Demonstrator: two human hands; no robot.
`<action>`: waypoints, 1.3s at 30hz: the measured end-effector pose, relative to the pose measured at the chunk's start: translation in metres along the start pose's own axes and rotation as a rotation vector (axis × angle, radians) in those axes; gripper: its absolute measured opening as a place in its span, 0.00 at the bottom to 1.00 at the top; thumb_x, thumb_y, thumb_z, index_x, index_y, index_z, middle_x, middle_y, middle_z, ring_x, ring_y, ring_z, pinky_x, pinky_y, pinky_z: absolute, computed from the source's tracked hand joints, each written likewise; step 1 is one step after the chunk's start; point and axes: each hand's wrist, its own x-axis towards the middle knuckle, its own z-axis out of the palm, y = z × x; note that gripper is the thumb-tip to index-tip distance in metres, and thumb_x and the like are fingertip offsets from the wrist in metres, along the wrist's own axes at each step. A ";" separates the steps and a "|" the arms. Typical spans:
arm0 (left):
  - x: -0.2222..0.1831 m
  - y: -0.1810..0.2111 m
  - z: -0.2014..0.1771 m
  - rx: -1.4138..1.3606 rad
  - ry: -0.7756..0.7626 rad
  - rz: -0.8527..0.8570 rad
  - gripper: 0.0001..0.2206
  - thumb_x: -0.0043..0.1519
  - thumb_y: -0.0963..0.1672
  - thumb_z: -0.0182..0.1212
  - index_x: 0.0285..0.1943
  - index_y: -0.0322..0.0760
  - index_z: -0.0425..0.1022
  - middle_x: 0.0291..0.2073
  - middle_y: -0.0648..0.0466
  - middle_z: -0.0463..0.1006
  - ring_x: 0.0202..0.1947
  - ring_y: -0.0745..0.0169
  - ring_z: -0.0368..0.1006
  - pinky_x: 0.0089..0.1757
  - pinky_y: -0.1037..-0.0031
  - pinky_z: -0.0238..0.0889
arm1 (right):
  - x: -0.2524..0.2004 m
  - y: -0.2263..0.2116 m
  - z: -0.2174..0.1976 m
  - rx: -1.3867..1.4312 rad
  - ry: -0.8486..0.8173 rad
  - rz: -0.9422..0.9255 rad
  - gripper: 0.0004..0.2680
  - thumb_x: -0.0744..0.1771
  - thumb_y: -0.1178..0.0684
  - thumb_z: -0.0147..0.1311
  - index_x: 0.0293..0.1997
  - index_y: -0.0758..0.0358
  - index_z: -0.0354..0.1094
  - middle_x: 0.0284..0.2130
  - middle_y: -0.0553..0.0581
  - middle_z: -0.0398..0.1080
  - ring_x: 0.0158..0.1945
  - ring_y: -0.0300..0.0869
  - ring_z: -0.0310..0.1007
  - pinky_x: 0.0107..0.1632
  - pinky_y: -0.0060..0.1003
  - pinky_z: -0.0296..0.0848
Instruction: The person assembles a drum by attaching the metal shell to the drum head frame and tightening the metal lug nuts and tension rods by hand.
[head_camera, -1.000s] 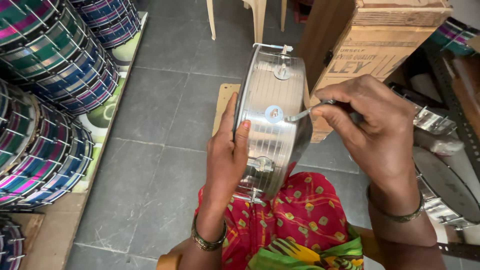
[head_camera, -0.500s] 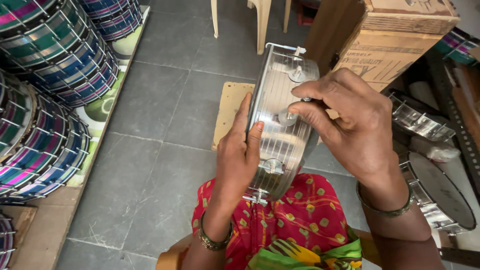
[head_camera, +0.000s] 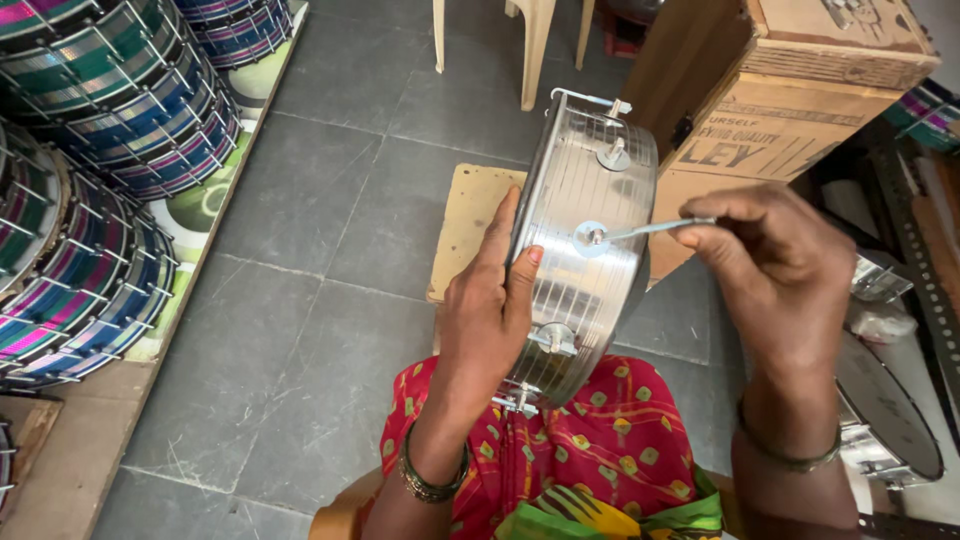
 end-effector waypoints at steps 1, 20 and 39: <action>0.000 0.000 0.000 -0.008 0.024 0.055 0.25 0.71 0.49 0.50 0.78 0.43 0.57 0.41 0.38 0.82 0.35 0.47 0.81 0.38 0.62 0.71 | -0.005 0.008 0.003 -0.014 0.005 -0.020 0.05 0.70 0.57 0.65 0.46 0.66 0.75 0.38 0.53 0.75 0.40 0.36 0.74 0.41 0.27 0.72; -0.001 0.000 0.000 -0.071 0.085 0.159 0.23 0.72 0.47 0.52 0.77 0.38 0.60 0.42 0.37 0.82 0.34 0.57 0.81 0.37 0.68 0.72 | -0.015 0.010 0.047 -0.434 0.045 -0.271 0.08 0.65 0.53 0.70 0.45 0.60 0.78 0.37 0.51 0.75 0.43 0.43 0.67 0.52 0.39 0.59; -0.003 0.000 0.002 -0.125 0.100 0.221 0.24 0.71 0.41 0.55 0.77 0.32 0.58 0.63 0.34 0.75 0.61 0.45 0.77 0.53 0.65 0.74 | -0.007 0.015 0.053 -0.331 0.097 -0.337 0.08 0.63 0.55 0.71 0.38 0.64 0.74 0.32 0.53 0.74 0.36 0.44 0.67 0.48 0.42 0.60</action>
